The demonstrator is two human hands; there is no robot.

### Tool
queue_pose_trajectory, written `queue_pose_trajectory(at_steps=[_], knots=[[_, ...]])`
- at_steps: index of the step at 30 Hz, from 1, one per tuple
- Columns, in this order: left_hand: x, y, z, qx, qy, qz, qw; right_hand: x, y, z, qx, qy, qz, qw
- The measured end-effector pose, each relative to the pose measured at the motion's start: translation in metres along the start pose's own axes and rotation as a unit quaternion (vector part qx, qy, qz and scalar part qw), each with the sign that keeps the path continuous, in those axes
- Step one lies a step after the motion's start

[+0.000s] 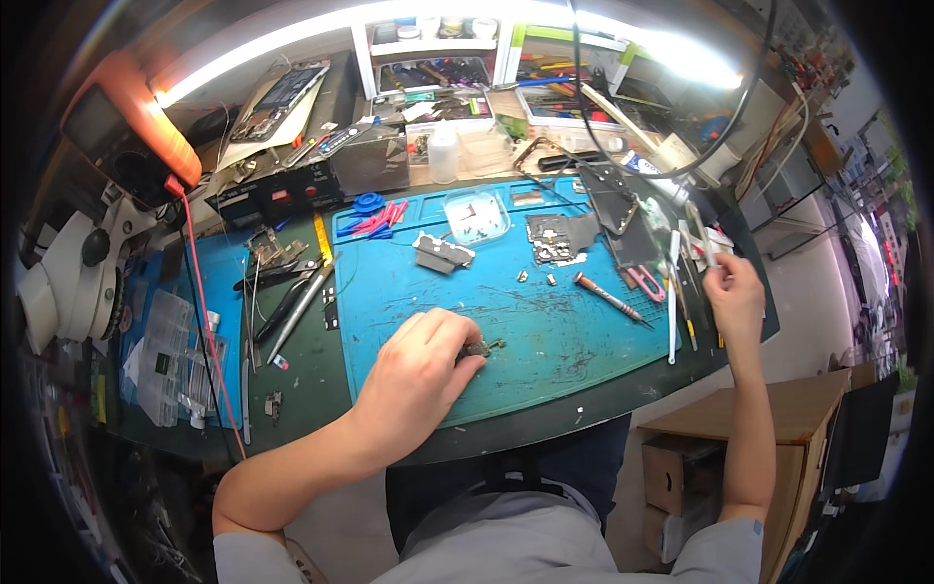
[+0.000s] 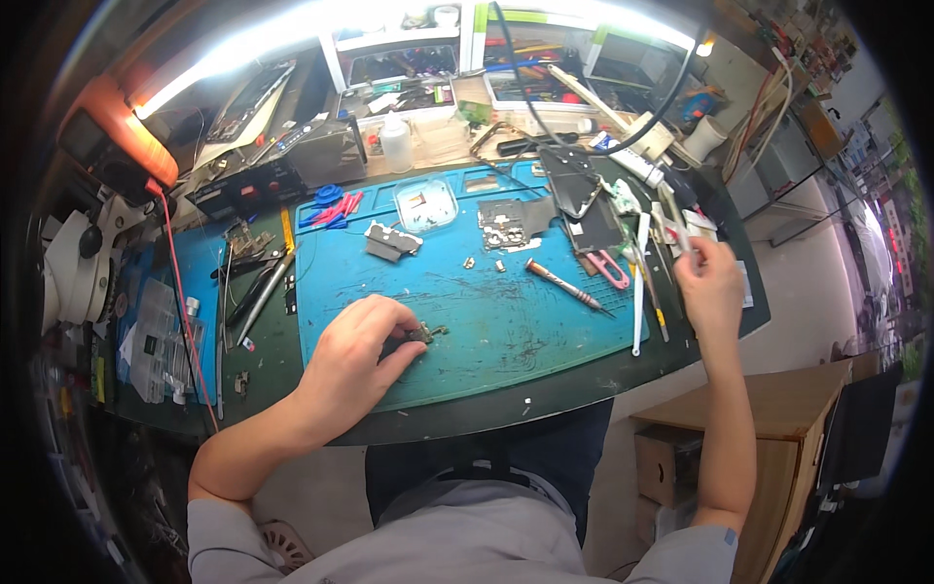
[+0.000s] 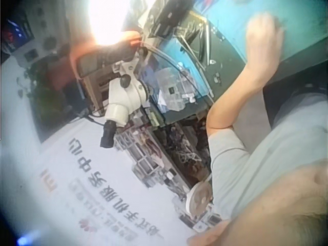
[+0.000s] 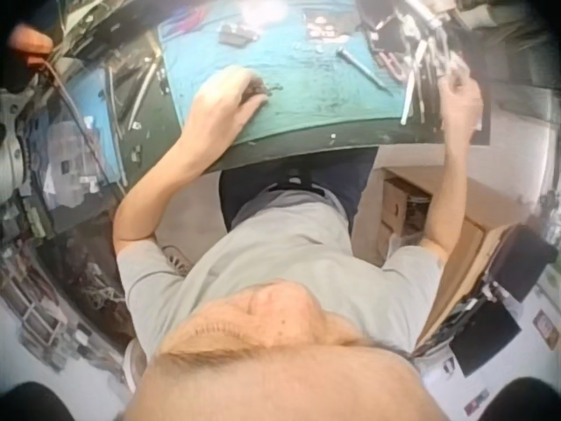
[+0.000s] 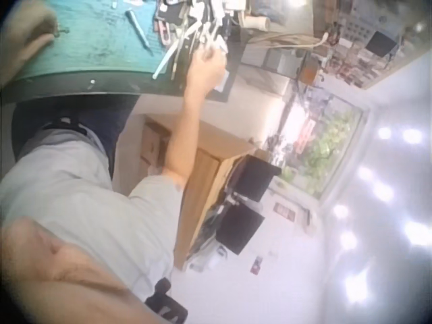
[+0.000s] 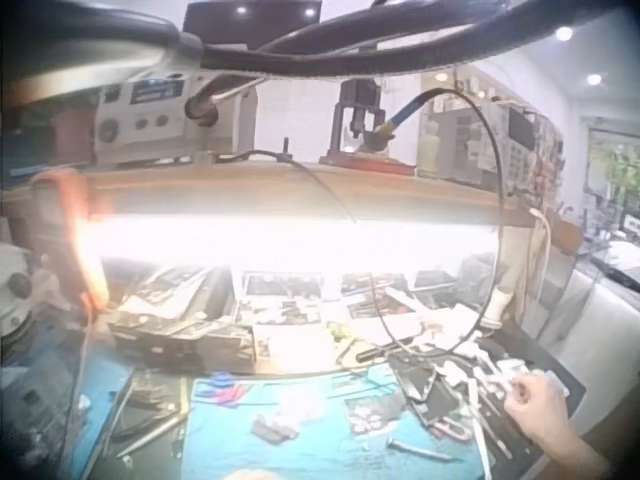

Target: The person solders a small electronic component on a workbench. They use a soldering iron and a syringe to apply flux, then continue soldering the component.

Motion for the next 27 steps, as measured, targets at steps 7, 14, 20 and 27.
queue_pose_trajectory(at_steps=[7, 14, 20, 27], knots=[[-0.002, -0.004, -0.002, -0.011, 0.008, -0.006, 1.0, -0.063, -0.09, -0.151, -0.253, 0.181, -0.089, 0.946], [-0.004, -0.002, -0.003, -0.005, 0.007, -0.005, 1.0, -0.065, -0.116, -0.189, -0.297, 0.076, -0.097, 0.947], [-0.001, 0.001, 0.0, 0.007, 0.002, -0.005, 1.0, -0.068, -0.119, -0.193, -0.297, 0.062, -0.099, 0.948], [-0.001, 0.0, 0.0, 0.01, 0.003, -0.006, 1.0, -0.069, -0.122, -0.188, -0.282, 0.057, -0.081, 0.954]])
Point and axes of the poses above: each hand's wrist, its own y-axis towards the middle knuckle, its own x-axis out of the palm, z = x × y, the point moved 5 cm from there along y, towards the middle knuckle, and after that the axes turned 9 degrees about -y, right-handed, at the moved point
